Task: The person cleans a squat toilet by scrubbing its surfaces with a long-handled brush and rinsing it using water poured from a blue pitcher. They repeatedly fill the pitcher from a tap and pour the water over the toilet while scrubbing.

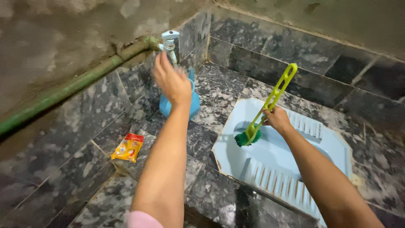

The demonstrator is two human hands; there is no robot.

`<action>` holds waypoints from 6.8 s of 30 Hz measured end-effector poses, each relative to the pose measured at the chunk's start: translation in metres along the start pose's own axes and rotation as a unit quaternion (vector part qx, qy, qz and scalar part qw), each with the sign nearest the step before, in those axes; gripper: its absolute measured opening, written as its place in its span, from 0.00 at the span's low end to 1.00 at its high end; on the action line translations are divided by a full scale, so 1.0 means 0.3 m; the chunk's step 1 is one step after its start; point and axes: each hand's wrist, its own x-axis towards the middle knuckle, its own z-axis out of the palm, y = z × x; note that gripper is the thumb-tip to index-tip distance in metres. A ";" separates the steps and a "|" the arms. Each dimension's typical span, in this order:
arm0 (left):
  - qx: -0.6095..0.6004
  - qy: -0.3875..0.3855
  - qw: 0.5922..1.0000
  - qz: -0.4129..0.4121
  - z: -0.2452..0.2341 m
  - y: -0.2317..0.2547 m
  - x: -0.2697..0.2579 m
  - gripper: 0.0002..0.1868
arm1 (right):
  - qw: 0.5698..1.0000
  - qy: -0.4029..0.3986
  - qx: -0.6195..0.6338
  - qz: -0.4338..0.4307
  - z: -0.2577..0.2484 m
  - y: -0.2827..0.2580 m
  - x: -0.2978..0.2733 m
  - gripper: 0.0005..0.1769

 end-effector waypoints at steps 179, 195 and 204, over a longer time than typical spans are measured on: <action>-0.128 -0.538 0.827 -0.098 1.056 1.298 -1.584 0.23 | 0.872 0.469 -0.136 0.016 -1.944 0.922 0.081 0.30; -0.064 -0.649 0.758 0.016 0.943 1.361 -1.352 0.22 | 0.712 0.608 -0.284 0.208 -2.071 1.069 0.344 0.52; -0.055 -0.639 0.767 0.009 0.915 1.307 -1.362 0.21 | 0.837 0.463 -0.214 0.197 -2.044 1.292 0.439 0.36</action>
